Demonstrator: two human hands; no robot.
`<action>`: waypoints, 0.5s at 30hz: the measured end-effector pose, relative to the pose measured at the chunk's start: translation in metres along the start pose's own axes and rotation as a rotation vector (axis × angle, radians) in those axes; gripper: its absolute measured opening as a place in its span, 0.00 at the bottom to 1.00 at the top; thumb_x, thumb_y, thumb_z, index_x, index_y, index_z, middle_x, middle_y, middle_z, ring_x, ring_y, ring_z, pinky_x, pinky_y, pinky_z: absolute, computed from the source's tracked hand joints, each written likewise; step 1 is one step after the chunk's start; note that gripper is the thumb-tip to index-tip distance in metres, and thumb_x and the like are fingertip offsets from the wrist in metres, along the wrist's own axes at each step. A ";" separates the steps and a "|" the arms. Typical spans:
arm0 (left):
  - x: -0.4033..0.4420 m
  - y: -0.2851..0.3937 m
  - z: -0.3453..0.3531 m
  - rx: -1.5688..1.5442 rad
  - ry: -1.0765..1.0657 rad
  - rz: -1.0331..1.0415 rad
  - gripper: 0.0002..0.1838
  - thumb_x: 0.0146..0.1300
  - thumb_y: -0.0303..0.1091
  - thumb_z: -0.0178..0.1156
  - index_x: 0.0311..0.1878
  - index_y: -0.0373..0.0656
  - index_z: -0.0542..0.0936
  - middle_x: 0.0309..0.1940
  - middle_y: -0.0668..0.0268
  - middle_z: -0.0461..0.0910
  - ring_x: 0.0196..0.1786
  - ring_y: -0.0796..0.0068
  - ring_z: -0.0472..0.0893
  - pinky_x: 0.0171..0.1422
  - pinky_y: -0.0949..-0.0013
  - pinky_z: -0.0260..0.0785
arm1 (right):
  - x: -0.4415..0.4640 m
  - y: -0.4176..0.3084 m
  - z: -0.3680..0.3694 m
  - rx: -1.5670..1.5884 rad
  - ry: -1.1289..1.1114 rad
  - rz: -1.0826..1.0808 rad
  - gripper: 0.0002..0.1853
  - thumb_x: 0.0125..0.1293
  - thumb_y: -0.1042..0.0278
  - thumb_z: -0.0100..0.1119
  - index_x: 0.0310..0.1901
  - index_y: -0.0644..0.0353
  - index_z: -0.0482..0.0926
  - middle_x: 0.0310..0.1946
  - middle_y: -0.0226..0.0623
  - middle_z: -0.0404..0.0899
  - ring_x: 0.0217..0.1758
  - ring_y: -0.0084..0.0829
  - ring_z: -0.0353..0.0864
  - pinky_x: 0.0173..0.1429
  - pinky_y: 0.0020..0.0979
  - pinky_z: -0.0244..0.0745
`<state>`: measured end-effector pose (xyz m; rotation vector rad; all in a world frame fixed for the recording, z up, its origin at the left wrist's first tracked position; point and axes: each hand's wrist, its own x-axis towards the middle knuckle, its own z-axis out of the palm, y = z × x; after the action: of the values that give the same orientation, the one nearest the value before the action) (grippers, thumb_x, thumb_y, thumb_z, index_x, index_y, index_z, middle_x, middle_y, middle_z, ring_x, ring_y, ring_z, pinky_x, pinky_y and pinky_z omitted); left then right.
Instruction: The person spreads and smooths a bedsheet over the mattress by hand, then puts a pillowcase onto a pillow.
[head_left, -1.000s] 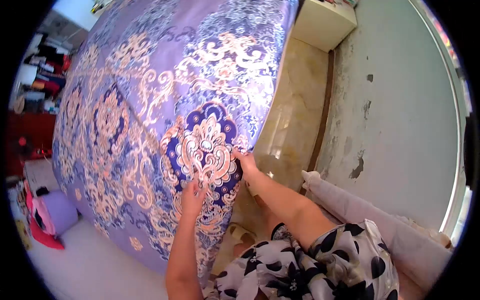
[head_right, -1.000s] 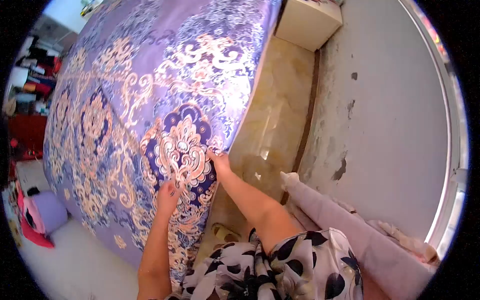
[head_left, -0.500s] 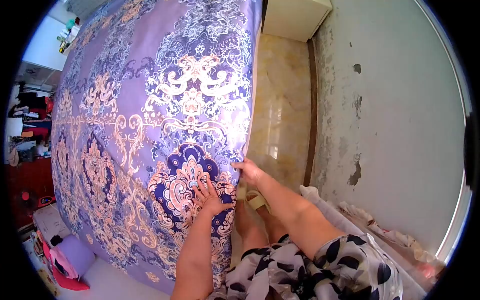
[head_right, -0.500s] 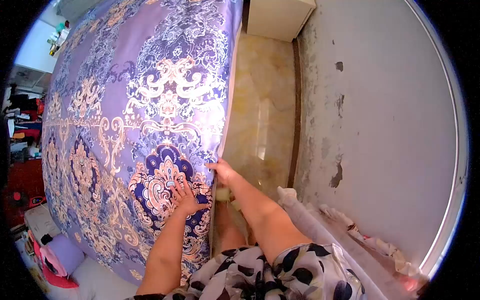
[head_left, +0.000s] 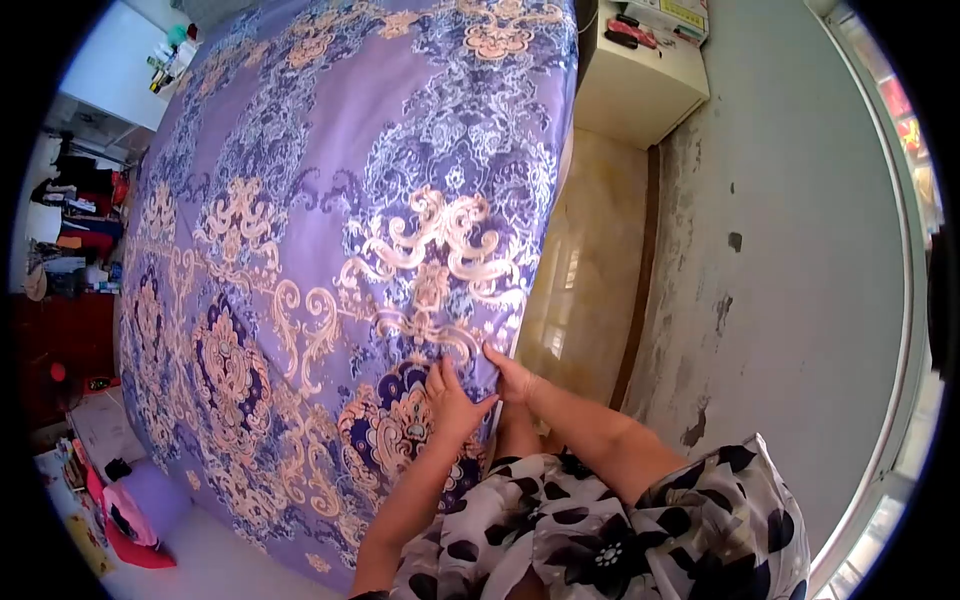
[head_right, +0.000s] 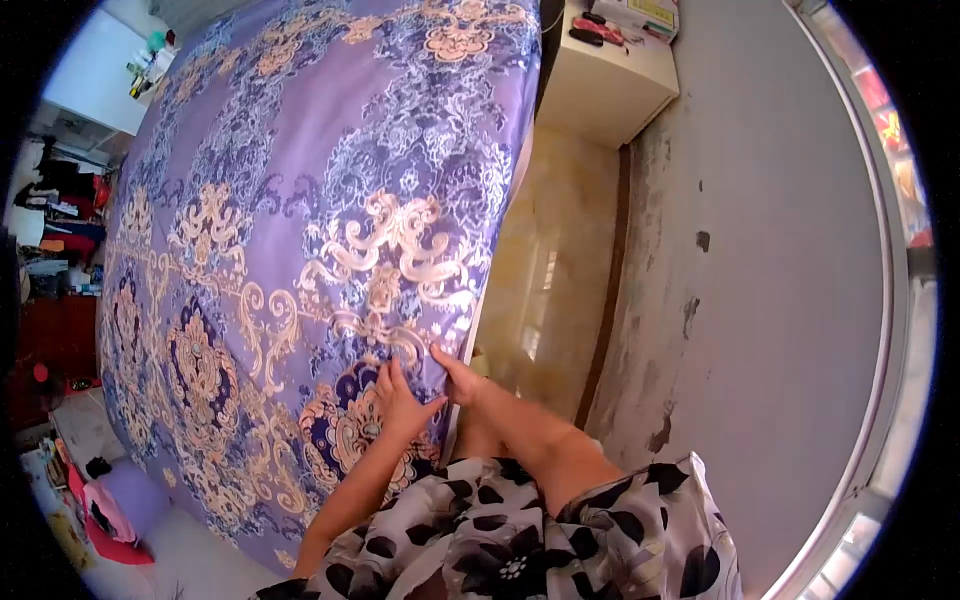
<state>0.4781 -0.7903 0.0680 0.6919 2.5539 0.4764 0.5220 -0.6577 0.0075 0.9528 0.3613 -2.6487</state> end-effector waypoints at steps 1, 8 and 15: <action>0.016 0.014 -0.008 0.058 -0.025 0.025 0.58 0.39 0.47 0.75 0.71 0.43 0.49 0.65 0.46 0.53 0.66 0.43 0.55 0.67 0.46 0.52 | 0.003 -0.006 0.001 0.010 0.027 -0.016 0.33 0.61 0.39 0.55 0.61 0.54 0.69 0.57 0.34 0.74 0.59 0.33 0.72 0.64 0.39 0.65; 0.085 0.048 0.021 0.192 -0.178 -0.062 0.48 0.42 0.30 0.68 0.67 0.44 0.54 0.52 0.49 0.66 0.55 0.44 0.68 0.58 0.51 0.64 | 0.039 -0.064 -0.035 0.153 0.119 -0.152 0.27 0.61 0.48 0.60 0.56 0.57 0.72 0.51 0.33 0.76 0.55 0.32 0.74 0.60 0.38 0.66; 0.087 0.058 -0.021 -0.042 -0.183 -0.265 0.20 0.45 0.26 0.62 0.44 0.38 0.70 0.38 0.48 0.76 0.46 0.45 0.75 0.50 0.53 0.67 | 0.080 -0.121 -0.006 -0.014 0.440 -0.189 0.58 0.51 0.46 0.69 0.70 0.65 0.39 0.67 0.44 0.56 0.66 0.41 0.60 0.66 0.40 0.61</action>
<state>0.4224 -0.7001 0.0821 0.3564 2.4077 0.3583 0.4226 -0.5594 -0.0327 1.5690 0.5922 -2.5726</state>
